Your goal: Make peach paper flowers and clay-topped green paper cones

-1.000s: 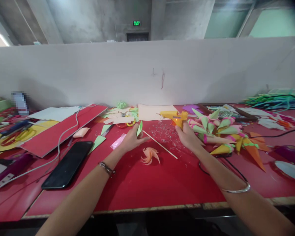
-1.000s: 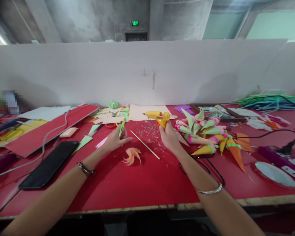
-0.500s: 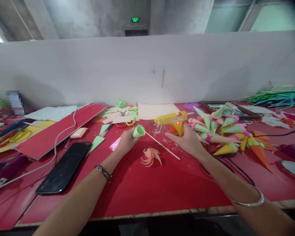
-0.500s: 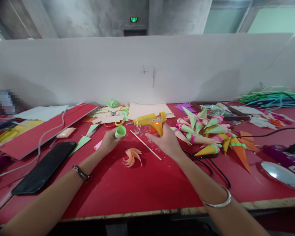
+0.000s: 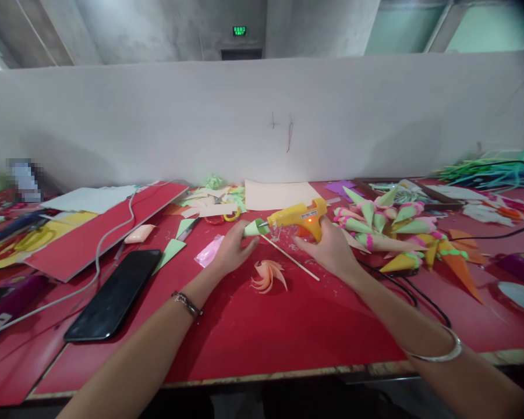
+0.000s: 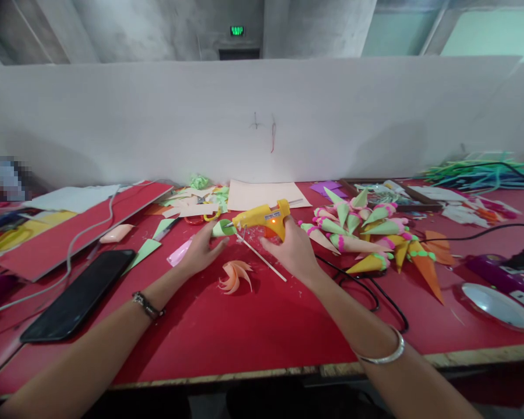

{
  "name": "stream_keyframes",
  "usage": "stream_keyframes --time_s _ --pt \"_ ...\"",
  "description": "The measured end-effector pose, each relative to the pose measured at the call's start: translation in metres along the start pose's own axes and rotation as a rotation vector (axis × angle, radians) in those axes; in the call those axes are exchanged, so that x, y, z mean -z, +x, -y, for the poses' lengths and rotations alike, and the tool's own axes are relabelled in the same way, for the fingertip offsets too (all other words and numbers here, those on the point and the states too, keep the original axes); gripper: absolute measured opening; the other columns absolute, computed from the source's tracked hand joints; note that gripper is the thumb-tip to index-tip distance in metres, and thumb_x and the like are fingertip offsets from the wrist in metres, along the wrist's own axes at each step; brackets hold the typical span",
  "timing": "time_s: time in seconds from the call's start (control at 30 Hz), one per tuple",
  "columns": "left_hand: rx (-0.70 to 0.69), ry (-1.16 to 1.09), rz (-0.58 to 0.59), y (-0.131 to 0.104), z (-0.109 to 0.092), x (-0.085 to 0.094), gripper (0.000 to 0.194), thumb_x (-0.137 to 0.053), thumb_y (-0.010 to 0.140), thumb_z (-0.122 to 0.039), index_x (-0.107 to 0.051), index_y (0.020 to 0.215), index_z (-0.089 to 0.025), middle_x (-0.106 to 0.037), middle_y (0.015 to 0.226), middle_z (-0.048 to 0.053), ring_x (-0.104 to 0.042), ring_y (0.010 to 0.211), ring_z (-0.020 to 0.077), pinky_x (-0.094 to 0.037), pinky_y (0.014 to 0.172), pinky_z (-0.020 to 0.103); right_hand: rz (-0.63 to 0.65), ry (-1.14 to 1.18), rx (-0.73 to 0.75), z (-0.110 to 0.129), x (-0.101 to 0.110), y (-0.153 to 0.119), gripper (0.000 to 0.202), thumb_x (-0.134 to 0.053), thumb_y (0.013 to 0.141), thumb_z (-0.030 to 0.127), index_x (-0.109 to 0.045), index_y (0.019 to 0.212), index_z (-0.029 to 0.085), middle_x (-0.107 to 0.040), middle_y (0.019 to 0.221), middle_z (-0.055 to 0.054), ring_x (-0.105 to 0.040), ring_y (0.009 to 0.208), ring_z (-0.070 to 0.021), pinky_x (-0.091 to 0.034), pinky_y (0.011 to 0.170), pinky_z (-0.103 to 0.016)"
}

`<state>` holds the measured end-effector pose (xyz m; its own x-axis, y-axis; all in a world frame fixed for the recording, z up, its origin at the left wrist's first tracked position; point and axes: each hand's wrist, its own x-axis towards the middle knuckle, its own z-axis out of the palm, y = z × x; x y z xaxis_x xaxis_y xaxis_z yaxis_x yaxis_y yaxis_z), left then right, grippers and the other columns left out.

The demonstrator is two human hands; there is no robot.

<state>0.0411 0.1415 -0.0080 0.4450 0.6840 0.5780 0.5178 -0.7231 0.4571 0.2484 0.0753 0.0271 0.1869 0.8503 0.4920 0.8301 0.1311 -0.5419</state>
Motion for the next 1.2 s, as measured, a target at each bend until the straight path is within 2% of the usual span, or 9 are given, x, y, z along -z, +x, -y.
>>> stream_keyframes --time_s 0.2,0.43,0.73,1.03,1.2 --pt "0.020 0.055 -0.010 0.0006 0.0046 -0.0038 0.018 -0.047 0.079 -0.025 -0.046 0.094 -0.016 -0.050 0.075 0.002 -0.049 0.067 0.0145 -0.041 0.060 0.026 -0.005 -0.120 0.047 -0.0073 -0.0054 0.0024 0.036 -0.058 0.064 0.043 -0.049 0.086 0.016 -0.060 0.070 -0.008 -0.058 0.066 -0.0252 -0.042 0.057 -0.032" --pt "-0.035 0.052 0.009 0.0022 0.0057 -0.0037 0.020 -0.045 0.079 -0.022 -0.044 0.098 -0.016 -0.048 0.086 0.005 -0.049 0.077 0.0167 -0.041 0.067 0.029 -0.032 -0.100 0.102 -0.0095 -0.0069 0.0034 0.033 -0.057 0.065 0.043 -0.049 0.085 0.018 -0.058 0.066 -0.006 -0.057 0.062 -0.0238 -0.040 0.053 -0.031" --pt "-0.058 0.084 0.077 0.0013 0.0043 -0.0016 0.014 -0.046 0.078 -0.018 -0.044 0.092 -0.017 -0.047 0.088 0.005 -0.050 0.084 0.0185 -0.043 0.070 0.030 0.041 -0.075 0.031 -0.0069 -0.0046 0.0013 0.035 -0.057 0.064 0.044 -0.048 0.085 0.017 -0.058 0.067 -0.006 -0.057 0.062 -0.0244 -0.040 0.053 -0.032" --pt "-0.115 0.149 0.039 -0.0013 0.0046 -0.0019 0.024 -0.047 0.076 -0.016 -0.040 0.099 -0.017 -0.046 0.094 0.007 -0.049 0.088 0.0196 -0.044 0.074 0.033 0.015 0.028 0.026 -0.0051 -0.0060 -0.0016 0.031 -0.057 0.063 0.042 -0.047 0.082 0.019 -0.058 0.069 -0.005 -0.057 0.063 -0.0226 -0.042 0.054 -0.032" --pt "-0.186 0.320 -0.065 -0.0006 0.0097 -0.0017 0.027 -0.045 0.077 -0.018 -0.038 0.103 -0.017 -0.046 0.095 0.009 -0.048 0.093 0.0225 -0.043 0.078 0.036 0.075 0.106 0.008 -0.0053 -0.0045 -0.0014 0.028 -0.057 0.063 0.041 -0.047 0.078 0.020 -0.057 0.065 -0.002 -0.055 0.057 -0.0191 -0.041 0.050 -0.029"
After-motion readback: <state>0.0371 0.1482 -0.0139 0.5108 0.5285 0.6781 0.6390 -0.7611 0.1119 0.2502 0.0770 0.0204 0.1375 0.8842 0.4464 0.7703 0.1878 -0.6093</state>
